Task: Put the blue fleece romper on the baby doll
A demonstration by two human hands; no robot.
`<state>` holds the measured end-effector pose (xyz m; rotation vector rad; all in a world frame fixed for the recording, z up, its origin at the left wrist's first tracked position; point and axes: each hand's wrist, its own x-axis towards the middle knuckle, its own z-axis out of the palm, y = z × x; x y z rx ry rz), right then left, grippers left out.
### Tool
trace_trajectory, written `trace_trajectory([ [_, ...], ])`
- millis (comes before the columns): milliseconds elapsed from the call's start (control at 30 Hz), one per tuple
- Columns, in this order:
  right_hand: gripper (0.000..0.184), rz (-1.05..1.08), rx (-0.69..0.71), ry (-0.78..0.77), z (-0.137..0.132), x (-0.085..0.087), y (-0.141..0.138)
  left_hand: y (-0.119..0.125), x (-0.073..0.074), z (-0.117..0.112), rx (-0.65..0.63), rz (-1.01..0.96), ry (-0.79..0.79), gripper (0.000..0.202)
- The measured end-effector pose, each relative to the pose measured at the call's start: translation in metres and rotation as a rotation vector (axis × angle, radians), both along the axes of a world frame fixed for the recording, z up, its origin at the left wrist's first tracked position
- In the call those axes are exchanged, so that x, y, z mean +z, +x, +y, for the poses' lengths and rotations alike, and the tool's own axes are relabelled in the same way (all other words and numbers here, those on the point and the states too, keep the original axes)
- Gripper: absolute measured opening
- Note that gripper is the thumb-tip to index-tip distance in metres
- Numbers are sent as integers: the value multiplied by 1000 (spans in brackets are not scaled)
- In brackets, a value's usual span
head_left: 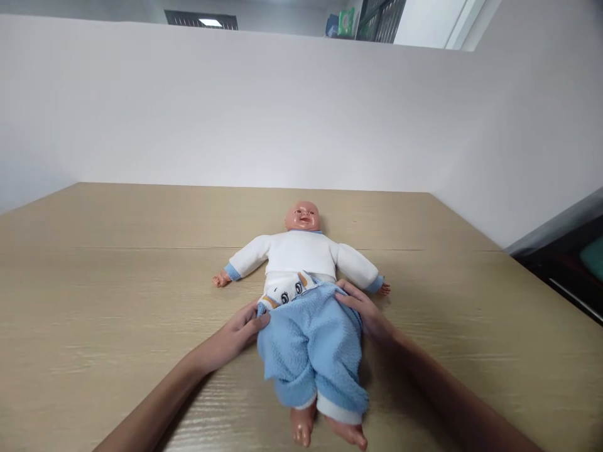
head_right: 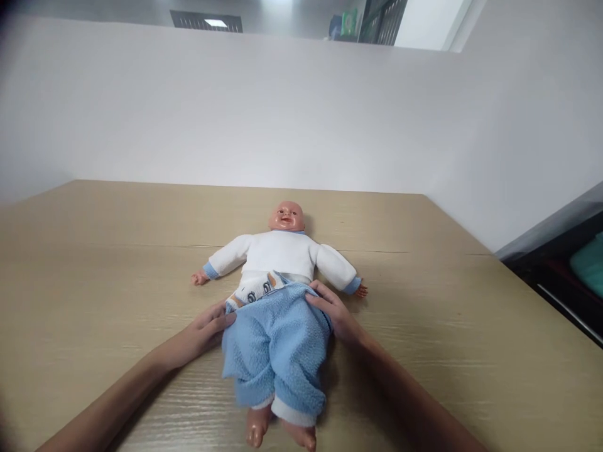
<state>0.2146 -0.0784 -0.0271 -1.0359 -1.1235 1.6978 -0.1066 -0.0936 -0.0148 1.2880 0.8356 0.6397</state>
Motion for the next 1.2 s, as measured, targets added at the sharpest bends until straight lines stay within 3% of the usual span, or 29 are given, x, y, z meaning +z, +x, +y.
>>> trace_trajectory([
  [67, 42, -31, 43, 10, 0, 5, 5, 0, -3, -1, 18, -19, -40, 47],
  [133, 41, -109, 105, 83, 2, 14, 10, -2, 4, 0, 58, -16, -51, 50],
  [267, 34, -298, 200, 274, 17, 44, 18, -3, 38, 18, 175, 108, 101, 48],
  [400, 27, -292, 135, 356, 50, 62, 9, 6, 59, 56, 253, 106, 275, 41],
  [500, 23, -317, -12, 372, 75, 49, -3, 15, 50, 82, 327, 120, 364, 44],
  [633, 26, -366, -172, 350, 82, 10, -6, 13, 19, 94, 399, 313, 475, 44],
  [700, 30, -346, -196, 336, 74, -5, -5, 7, 4, 92, 381, 281, 445, 44],
  [800, 38, -275, -171, 307, 60, -14, -5, 0, -12, 87, 277, 72, 255, 44],
  [967, 48, 27, -156, 106, 52, -12, -16, 7, -16, 83, 248, -204, 30, 56],
  [1033, 48, 99, -163, 62, 54, -14, -16, 8, -14, 83, 219, -155, 55, 55],
  [1200, 38, -68, -10, 186, 65, -23, 12, -17, -13, 86, 157, 157, 282, 42],
])
